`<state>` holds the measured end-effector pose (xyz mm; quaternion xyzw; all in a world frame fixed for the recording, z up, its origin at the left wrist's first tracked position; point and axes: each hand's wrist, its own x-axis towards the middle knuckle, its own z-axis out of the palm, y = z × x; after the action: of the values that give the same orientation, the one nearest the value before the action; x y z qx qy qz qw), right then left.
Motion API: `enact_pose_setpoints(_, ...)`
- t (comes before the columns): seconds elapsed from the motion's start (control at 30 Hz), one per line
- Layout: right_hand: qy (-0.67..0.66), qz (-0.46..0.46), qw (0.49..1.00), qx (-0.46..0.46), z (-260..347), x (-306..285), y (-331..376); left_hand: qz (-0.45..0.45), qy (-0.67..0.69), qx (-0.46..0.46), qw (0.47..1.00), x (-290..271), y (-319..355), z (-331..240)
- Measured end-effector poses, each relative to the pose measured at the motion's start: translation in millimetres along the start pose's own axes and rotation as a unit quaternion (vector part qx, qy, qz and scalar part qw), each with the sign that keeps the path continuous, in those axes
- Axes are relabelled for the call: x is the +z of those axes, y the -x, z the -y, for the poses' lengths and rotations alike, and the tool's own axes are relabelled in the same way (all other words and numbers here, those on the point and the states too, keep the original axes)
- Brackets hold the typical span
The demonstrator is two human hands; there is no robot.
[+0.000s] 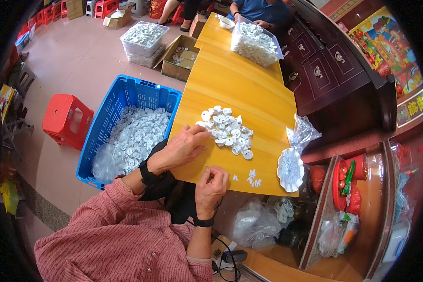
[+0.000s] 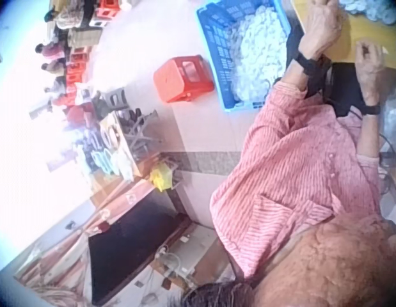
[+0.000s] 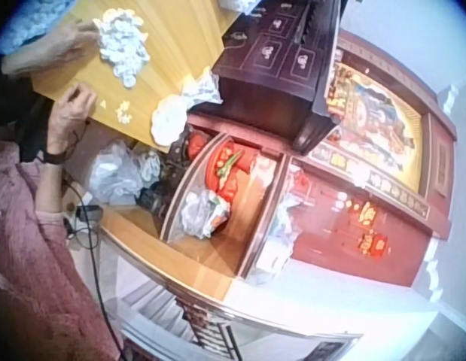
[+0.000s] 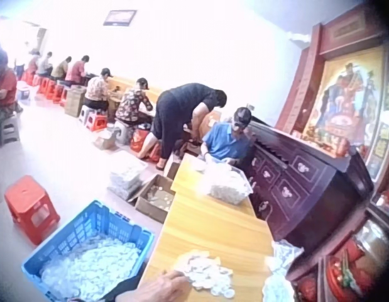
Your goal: Manually assemble small white plastic components by pressing two parts together and placing the completed item into a container.
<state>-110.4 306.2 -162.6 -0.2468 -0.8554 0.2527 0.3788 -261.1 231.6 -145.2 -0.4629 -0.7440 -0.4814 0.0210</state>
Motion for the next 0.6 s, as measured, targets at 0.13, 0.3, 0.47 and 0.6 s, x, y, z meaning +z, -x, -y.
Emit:
enact_pose_setpoints(0.13, -0.017, 0.001, 1.000, 0.018, -1, 2, 1, 0.026, 0.026, -0.060, 0.997, 0, 4, 0)
enact_pose_setpoints(0.3, -0.006, 0.001, 1.000, 0.013, 0, 1, 0, -0.024, 0.054, -0.084, 0.995, -1, 6, 2)
enact_pose_setpoints(0.47, -0.012, -0.028, 1.000, -0.004, -5, 5, 3, -0.069, 0.044, 0.034, 0.996, 15, 6, 9)
enact_pose_setpoints(0.6, -0.007, -0.033, 0.999, -0.007, -2, 4, 4, 0.013, 0.034, 0.017, 0.999, 6, 9, 3)
